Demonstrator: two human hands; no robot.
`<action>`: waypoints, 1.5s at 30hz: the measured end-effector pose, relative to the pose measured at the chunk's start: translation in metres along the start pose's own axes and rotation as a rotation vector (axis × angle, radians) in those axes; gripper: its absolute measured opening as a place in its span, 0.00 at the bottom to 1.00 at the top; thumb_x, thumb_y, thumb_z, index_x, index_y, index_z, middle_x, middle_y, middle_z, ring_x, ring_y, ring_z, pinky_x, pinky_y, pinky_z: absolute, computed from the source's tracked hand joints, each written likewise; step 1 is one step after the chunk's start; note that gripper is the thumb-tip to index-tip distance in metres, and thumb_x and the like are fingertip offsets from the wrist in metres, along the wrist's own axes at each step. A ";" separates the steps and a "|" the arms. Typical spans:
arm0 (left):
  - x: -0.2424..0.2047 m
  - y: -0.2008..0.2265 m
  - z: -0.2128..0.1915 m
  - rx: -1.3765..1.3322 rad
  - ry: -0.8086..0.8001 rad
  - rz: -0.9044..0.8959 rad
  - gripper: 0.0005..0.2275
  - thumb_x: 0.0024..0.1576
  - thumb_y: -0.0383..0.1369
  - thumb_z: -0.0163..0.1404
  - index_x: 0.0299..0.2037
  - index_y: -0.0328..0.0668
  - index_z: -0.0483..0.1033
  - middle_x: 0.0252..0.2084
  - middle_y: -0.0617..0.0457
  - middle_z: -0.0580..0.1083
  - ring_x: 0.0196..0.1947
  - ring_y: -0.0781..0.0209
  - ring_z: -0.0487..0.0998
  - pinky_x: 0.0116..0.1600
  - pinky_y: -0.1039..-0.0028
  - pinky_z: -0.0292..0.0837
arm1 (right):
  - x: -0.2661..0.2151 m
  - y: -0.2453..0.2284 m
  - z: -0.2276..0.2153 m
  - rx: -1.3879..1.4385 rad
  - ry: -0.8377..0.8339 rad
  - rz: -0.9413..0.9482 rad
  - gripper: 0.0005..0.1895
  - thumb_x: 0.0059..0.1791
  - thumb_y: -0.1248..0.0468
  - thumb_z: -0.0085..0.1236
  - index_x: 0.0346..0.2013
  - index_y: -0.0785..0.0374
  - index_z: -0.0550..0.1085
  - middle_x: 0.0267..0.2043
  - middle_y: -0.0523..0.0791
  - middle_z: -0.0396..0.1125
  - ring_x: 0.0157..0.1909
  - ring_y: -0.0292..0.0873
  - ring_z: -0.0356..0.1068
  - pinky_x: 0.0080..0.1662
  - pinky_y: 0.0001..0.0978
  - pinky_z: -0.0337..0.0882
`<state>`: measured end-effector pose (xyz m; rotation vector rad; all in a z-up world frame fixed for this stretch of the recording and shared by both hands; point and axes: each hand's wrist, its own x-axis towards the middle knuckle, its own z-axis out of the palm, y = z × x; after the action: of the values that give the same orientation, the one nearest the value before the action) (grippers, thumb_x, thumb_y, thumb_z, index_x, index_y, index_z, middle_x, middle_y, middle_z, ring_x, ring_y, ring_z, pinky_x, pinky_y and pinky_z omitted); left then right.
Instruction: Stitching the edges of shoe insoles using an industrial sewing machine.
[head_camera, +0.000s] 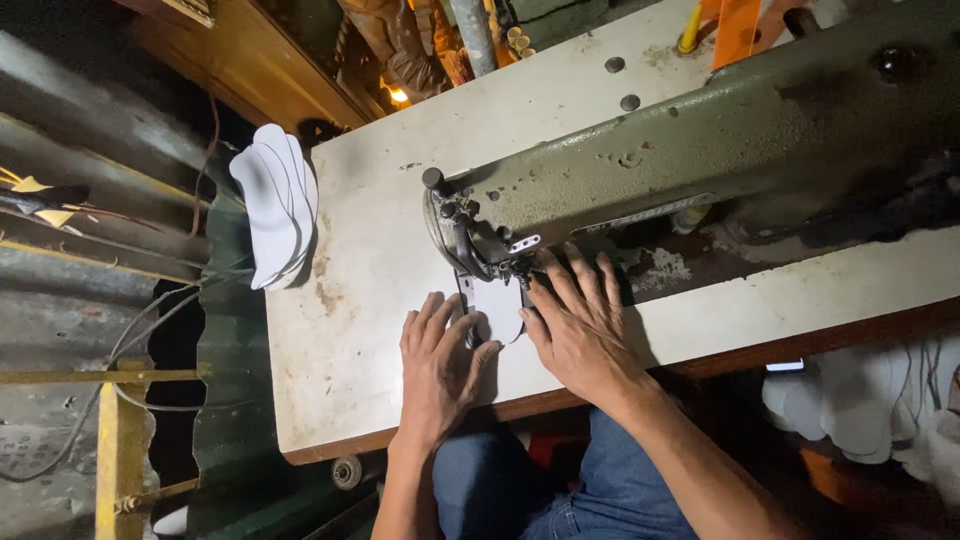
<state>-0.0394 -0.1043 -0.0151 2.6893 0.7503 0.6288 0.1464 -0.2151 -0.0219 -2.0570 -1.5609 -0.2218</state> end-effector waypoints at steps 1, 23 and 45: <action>0.000 0.001 0.001 0.001 0.003 -0.007 0.16 0.60 0.44 0.55 0.54 0.48 0.77 0.65 0.46 0.71 0.71 0.42 0.62 0.71 0.45 0.53 | 0.000 0.000 -0.001 0.011 -0.003 0.009 0.19 0.55 0.54 0.46 0.57 0.56 0.73 0.68 0.48 0.63 0.75 0.56 0.52 0.73 0.58 0.45; 0.012 0.005 0.016 0.097 0.043 -0.157 0.18 0.55 0.50 0.60 0.49 0.51 0.82 0.62 0.43 0.73 0.71 0.37 0.63 0.71 0.41 0.53 | -0.001 0.001 0.004 0.080 -0.088 0.050 0.27 0.54 0.43 0.49 0.57 0.59 0.73 0.67 0.53 0.60 0.75 0.59 0.49 0.71 0.63 0.40; 0.088 -0.064 -0.016 0.100 -0.402 0.066 0.34 0.53 0.63 0.50 0.68 0.62 0.67 0.78 0.48 0.54 0.79 0.43 0.45 0.76 0.43 0.38 | 0.001 -0.003 0.012 -0.012 -0.057 0.071 0.24 0.57 0.47 0.44 0.55 0.60 0.74 0.66 0.52 0.62 0.74 0.58 0.52 0.70 0.62 0.45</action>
<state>-0.0058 -0.0009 0.0039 2.8072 0.5982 0.0541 0.1419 -0.2077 -0.0309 -2.1407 -1.5205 -0.1479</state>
